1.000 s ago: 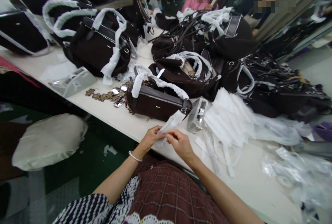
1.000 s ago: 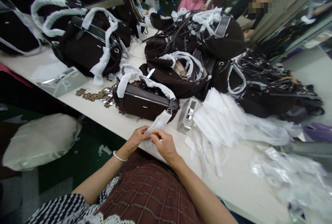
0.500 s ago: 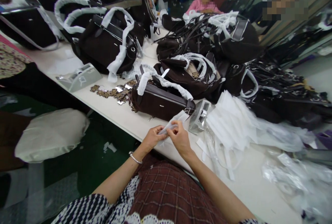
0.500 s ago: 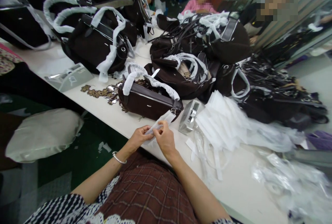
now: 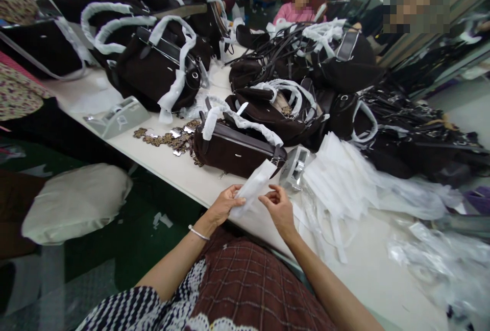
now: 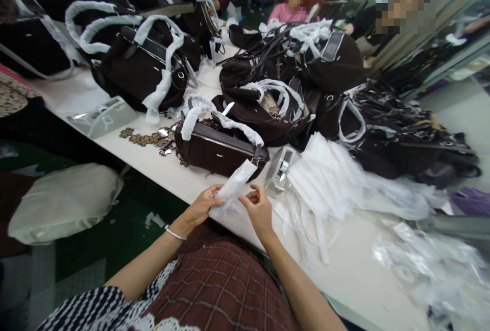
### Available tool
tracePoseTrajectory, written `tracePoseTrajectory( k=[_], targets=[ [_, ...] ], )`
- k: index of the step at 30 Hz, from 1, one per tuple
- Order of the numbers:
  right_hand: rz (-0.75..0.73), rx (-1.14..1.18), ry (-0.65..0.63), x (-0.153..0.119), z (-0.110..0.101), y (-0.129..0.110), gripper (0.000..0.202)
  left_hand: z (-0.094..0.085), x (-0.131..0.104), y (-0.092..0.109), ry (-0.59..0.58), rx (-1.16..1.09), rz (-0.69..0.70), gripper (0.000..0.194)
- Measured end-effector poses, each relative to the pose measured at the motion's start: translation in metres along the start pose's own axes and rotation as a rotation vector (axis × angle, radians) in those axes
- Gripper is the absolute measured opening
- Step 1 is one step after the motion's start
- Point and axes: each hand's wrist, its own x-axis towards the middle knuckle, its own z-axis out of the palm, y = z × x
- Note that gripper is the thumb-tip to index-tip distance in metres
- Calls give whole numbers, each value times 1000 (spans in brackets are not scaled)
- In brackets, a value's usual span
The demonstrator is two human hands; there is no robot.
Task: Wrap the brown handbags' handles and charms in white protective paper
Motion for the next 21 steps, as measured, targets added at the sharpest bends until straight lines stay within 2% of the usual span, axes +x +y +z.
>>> tracePoseTrajectory(
  k=[2, 4, 7, 11, 15, 18, 21],
  targets=[
    [98, 209, -204, 0, 11, -3, 64, 2, -1, -1, -33, 3, 8, 74],
    [156, 366, -355, 2, 21, -6, 56, 3, -1, -1, -52, 8, 22, 80],
    [268, 533, -489, 5, 23, -7, 46, 3, -2, 0, -38, 11, 17, 96],
    [386, 697, -632, 11, 13, -8, 51, 0, -2, 0, -17, 42, -5, 117],
    [432, 798, -601, 18, 26, -17, 56, -5, 2, -3, -23, 80, 35, 123],
    [431, 828, -453, 21, 46, -23, 46, -10, 8, -4, -17, 152, 66, 129],
    [419, 792, -348, 23, 54, -20, 42, -15, 18, -6, -26, 269, 85, 134]
  ],
)
